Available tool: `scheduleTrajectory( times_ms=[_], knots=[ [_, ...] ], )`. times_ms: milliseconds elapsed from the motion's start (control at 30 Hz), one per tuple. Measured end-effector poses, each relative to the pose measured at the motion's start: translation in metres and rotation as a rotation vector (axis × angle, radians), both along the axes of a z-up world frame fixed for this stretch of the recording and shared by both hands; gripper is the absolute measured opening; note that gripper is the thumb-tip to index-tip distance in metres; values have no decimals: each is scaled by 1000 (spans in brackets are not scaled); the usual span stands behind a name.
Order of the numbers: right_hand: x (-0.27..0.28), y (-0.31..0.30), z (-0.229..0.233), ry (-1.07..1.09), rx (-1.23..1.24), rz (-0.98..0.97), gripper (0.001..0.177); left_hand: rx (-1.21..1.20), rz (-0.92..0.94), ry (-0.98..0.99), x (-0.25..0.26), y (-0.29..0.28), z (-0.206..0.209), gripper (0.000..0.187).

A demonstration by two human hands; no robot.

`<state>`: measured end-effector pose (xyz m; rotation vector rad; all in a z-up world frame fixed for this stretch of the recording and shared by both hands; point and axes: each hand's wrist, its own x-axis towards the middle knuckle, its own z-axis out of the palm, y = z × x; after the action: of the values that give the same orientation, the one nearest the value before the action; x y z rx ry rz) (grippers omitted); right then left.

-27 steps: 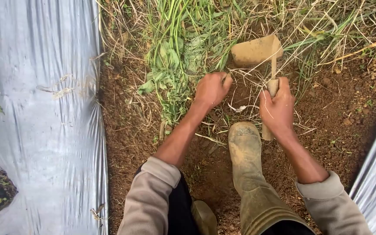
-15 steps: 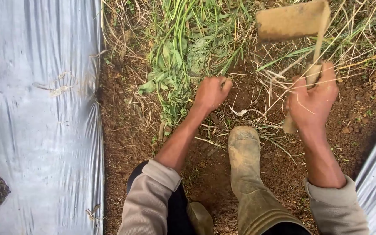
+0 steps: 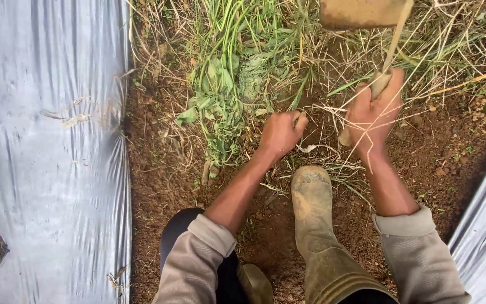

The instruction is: The person uses a small hand hoe to loosen the soil and remove weeds from a garden bed. They pull the uprooted weeds by hand and gather them into a pile on the ground next to a plastic-covered row.

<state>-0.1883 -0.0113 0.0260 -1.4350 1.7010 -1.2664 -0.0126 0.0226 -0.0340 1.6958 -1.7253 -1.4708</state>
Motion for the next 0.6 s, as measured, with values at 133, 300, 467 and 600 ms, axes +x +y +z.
scheduleTrajectory(
  times_ms=[133, 300, 467, 600],
  knots=[
    [3, -3, 0, -105, -120, -1, 23, -14, 15, 13, -1, -2, -1, 37],
    [-5, 17, -28, 238, 306, 128, 27, -15, -11, -13, -1, 6, -2, 38],
    [-6, 3, -8, 54, 111, 5, 25, 88, -81, -62, 19, 16, 28, 39],
    [9, 2, -2, -104, 64, -26, 26, 113, -93, -67, 25, 22, 16, 37]
  ],
)
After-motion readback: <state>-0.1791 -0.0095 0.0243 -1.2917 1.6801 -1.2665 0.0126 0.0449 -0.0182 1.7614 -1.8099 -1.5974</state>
